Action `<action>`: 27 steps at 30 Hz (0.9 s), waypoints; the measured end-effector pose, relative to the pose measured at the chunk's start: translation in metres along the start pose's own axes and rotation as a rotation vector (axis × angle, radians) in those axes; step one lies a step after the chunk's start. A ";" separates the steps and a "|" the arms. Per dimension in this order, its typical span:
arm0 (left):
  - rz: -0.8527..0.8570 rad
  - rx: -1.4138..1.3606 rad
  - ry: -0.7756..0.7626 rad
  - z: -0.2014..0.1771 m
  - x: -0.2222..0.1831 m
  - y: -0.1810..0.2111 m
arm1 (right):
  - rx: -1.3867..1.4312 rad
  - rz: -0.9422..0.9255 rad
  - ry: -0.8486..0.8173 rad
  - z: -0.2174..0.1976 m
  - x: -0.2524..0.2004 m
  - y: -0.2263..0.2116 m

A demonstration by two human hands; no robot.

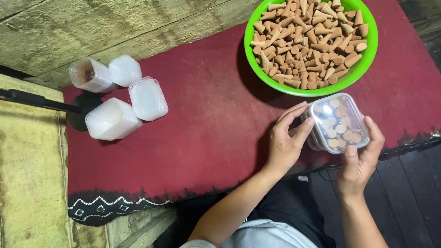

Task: Sorting and packing incense cones from a large bowl into smaller plastic containers.

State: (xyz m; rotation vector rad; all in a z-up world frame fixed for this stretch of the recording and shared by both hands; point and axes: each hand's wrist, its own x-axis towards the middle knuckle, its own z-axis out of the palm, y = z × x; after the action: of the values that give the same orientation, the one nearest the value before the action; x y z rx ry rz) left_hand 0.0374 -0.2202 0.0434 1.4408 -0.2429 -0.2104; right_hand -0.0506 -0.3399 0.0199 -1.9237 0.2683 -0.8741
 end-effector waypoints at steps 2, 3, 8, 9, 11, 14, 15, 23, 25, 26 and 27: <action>-0.013 -0.010 -0.008 0.001 0.001 0.002 | -0.018 0.006 0.002 0.000 -0.002 -0.004; -0.026 -0.019 -0.017 0.001 0.001 0.003 | -0.035 0.010 0.005 0.000 -0.003 -0.006; -0.027 -0.026 -0.037 0.001 0.001 0.000 | -0.077 0.028 0.022 -0.001 -0.007 -0.007; -0.033 -0.020 -0.034 0.001 0.001 0.001 | -0.099 0.028 0.019 -0.001 -0.007 -0.007; -0.028 -0.012 -0.034 0.000 0.001 0.001 | -0.093 0.024 0.018 -0.001 -0.007 -0.007; -0.018 0.008 -0.029 -0.001 0.000 0.001 | -0.091 0.018 0.010 0.000 -0.008 -0.007; -0.016 0.020 -0.029 -0.001 -0.001 0.001 | -0.098 0.018 0.007 0.000 -0.008 -0.007; -0.040 0.027 -0.026 -0.004 -0.001 0.003 | -0.078 0.028 0.009 0.000 -0.007 -0.008; -0.056 0.041 -0.022 -0.005 -0.001 0.003 | -0.079 0.039 0.011 0.000 -0.004 -0.011; -0.053 0.028 -0.022 -0.006 -0.001 0.002 | -0.041 0.008 0.009 0.000 -0.002 -0.013; -0.049 0.013 -0.019 -0.007 -0.001 0.001 | -0.003 -0.024 0.004 0.000 0.001 -0.015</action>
State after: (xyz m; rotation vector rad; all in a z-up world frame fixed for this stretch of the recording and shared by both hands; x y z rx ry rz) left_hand 0.0382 -0.2131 0.0437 1.4596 -0.2248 -0.2624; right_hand -0.0527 -0.3322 0.0330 -1.9316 0.2500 -0.8942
